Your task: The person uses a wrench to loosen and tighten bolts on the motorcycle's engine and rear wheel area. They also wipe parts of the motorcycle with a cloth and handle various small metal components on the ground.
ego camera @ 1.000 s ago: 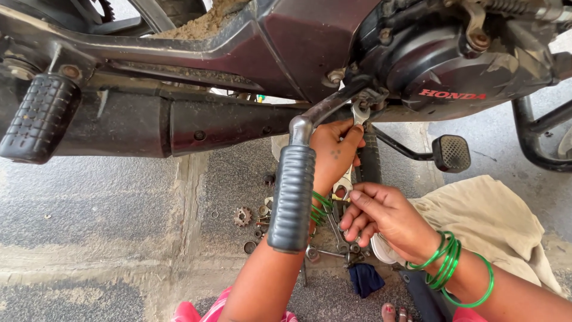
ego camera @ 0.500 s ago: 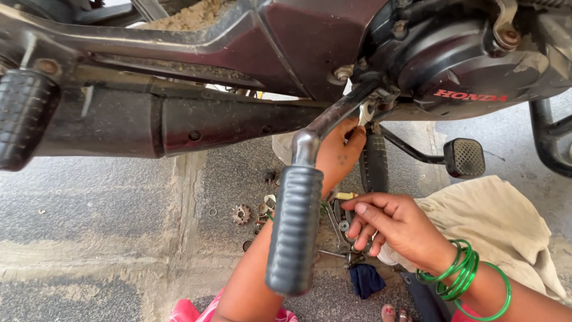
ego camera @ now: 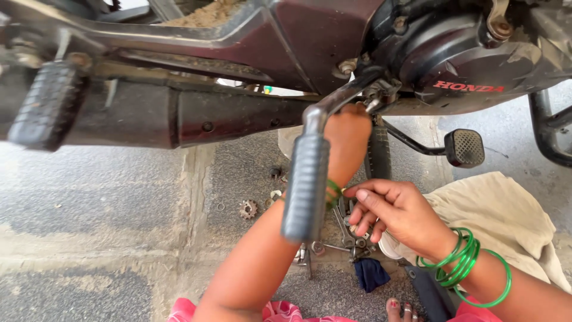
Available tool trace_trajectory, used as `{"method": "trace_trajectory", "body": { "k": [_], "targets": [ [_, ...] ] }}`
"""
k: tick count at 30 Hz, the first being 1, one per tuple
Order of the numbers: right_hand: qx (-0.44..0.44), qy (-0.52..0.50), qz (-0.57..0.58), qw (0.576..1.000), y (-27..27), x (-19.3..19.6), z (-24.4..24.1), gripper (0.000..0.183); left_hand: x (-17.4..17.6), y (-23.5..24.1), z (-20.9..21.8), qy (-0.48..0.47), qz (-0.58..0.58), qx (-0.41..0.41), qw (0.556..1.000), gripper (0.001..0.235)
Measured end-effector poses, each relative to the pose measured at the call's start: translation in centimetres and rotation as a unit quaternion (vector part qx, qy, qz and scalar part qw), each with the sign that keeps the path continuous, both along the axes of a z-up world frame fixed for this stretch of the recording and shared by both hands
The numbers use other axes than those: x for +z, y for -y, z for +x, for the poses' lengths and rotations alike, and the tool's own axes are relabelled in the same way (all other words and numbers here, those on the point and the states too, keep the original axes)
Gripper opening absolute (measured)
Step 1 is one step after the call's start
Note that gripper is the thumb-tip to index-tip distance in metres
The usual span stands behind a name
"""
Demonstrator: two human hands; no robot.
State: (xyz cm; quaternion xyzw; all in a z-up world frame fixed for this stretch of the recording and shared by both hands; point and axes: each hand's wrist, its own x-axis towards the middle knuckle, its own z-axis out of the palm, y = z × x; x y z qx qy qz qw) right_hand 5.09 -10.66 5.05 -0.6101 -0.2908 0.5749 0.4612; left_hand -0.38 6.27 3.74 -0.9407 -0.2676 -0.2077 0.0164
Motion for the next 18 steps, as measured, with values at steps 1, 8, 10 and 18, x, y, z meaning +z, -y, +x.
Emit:
{"method": "trace_trajectory", "body": {
  "k": [1, 8, 10, 18],
  "targets": [
    [0.000, 0.002, 0.001, 1.000, 0.3, 0.4, -0.7, 0.036, 0.9, 0.5, -0.6, 0.007, 0.014, 0.023, 1.000, 0.012],
    [0.011, 0.069, 0.003, 0.998, 3.7, 1.9, -3.2, 0.034, 1.3, -1.1, -8.4, 0.095, -0.109, -0.026, 0.989, 0.012],
    [0.036, 0.137, -0.020, 0.990, 4.7, 1.0, -3.2, 0.033, 1.8, -2.1, -10.7, 0.137, -0.406, 0.016, 0.904, 0.024],
    [0.309, 0.494, -0.060, 0.810, 6.7, -9.1, -2.6, 0.031, -13.7, -3.3, -15.8, -0.201, -0.321, 0.063, 0.923, 0.026]
  ]
}}
